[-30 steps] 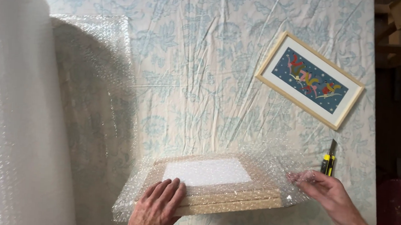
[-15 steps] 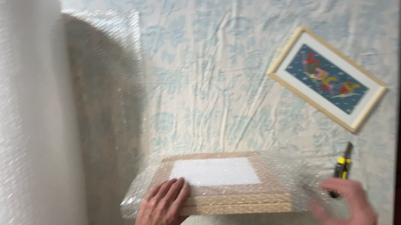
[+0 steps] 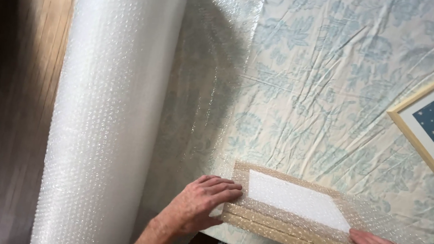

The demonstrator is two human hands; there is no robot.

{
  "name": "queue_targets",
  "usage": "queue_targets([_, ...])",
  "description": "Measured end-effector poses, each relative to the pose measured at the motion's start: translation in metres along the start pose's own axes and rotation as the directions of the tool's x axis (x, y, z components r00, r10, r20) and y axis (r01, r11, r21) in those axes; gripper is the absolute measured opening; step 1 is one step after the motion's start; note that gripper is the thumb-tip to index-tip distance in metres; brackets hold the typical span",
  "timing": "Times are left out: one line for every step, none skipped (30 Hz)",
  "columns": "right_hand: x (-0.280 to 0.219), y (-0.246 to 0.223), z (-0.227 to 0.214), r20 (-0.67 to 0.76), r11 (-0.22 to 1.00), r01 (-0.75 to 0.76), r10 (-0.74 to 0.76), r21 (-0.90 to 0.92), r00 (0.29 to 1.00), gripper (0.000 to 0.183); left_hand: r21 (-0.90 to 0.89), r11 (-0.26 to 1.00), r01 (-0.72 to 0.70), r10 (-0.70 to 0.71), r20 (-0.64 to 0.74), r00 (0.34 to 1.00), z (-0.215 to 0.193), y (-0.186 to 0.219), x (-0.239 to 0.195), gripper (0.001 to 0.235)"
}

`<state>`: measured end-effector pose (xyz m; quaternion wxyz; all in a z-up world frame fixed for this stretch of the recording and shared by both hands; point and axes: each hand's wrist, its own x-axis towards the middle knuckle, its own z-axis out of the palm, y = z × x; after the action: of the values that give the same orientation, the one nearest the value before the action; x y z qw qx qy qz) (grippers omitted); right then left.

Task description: Wrapping framed artwork in bubble wrap and securing it with tape.

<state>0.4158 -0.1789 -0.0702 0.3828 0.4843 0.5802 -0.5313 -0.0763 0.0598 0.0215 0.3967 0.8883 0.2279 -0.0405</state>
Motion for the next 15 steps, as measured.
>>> queue_targets([0.015, 0.019, 0.012, 0.053, 1.000, 0.019, -0.017, -0.022, 0.998, 0.102, -0.082, 0.996, -0.038, 0.032, -0.073, 0.997, -0.003, -0.003, -0.003, 0.077])
queue_targets([0.014, 0.027, 0.020, 0.061, 1.000, 0.015, -0.014, -0.023, 0.998, 0.102, -0.091, 0.995, -0.038, 0.031, -0.073, 0.997, -0.001, -0.006, -0.005, 0.077])
queue_targets([0.012, 0.036, 0.027, -0.042, 0.998, 0.058, -0.056, 0.035, 0.998, 0.100, -0.117, 0.991, -0.056, 0.042, -0.118, 0.992, 0.001, -0.008, -0.006, 0.078])
queue_targets([0.010, 0.046, 0.036, -0.153, 0.990, 0.104, -0.089, 0.092, 0.984, 0.098, -0.139, 0.987, -0.083, 0.060, -0.162, 0.985, 0.001, -0.012, -0.004, 0.079])
queue_targets([-0.006, 0.025, 0.021, -0.150, 0.991, 0.097, -0.082, 0.097, 0.985, 0.098, -0.143, 0.986, -0.089, 0.066, -0.160, 0.985, 0.000, -0.012, -0.005, 0.079])
queue_targets([-0.023, 0.003, 0.009, -0.181, 0.991, 0.055, -0.031, 0.125, 0.983, 0.095, -0.130, 0.987, -0.099, 0.077, -0.163, 0.984, 0.000, -0.012, -0.006, 0.080])
queue_targets([-0.040, -0.017, -0.005, -0.210, 0.988, 0.013, 0.020, 0.155, 0.977, 0.093, -0.116, 0.987, -0.108, 0.088, -0.165, 0.982, -0.001, -0.010, -0.005, 0.081])
queue_targets([-0.056, -0.039, -0.013, -0.209, 0.986, 0.005, 0.030, 0.166, 0.977, 0.093, -0.120, 0.986, -0.119, 0.100, -0.158, 0.982, 0.000, -0.008, -0.007, 0.081])
queue_targets([-0.072, -0.061, -0.022, -0.546, 0.979, 0.172, -0.086, 0.109, 0.833, 0.075, -0.072, 0.993, -0.091, 0.081, -0.132, 0.988, 0.001, -0.006, -0.008, 0.076])
queue_targets([-0.088, -0.082, -0.033, -0.806, 0.954, 0.300, -0.184, -0.009, 0.562, 0.064, -0.020, 0.998, -0.062, 0.060, -0.108, 0.992, 0.000, -0.003, -0.009, 0.072])
queue_targets([-0.087, -0.082, -0.032, -0.809, 0.956, 0.293, -0.172, 0.000, 0.562, 0.064, -0.021, 0.997, -0.073, 0.071, -0.102, 0.992, 0.005, 0.005, -0.009, 0.072])
queue_targets([-0.086, -0.083, -0.030, -0.836, 0.933, 0.356, -0.239, -0.057, 0.494, 0.065, 0.123, 0.991, -0.051, 0.067, -0.128, 0.989, 0.009, 0.013, -0.011, 0.069])
queue_targets([-0.085, -0.085, -0.027, -0.857, 0.904, 0.411, -0.301, -0.117, 0.418, 0.066, 0.263, 0.964, -0.025, 0.069, -0.156, 0.985, 0.013, 0.022, -0.013, 0.067])
queue_targets([-0.080, -0.084, -0.022, -0.863, 0.908, 0.405, -0.288, -0.108, 0.415, 0.066, 0.267, 0.963, -0.040, 0.082, -0.149, 0.985, 0.025, 0.030, -0.011, 0.067])
queue_targets([-0.075, -0.083, -0.015, -0.864, 0.896, 0.415, -0.330, -0.159, 0.380, 0.073, 0.465, 0.884, -0.038, 0.103, -0.116, 0.988, 0.038, 0.037, -0.011, 0.079])
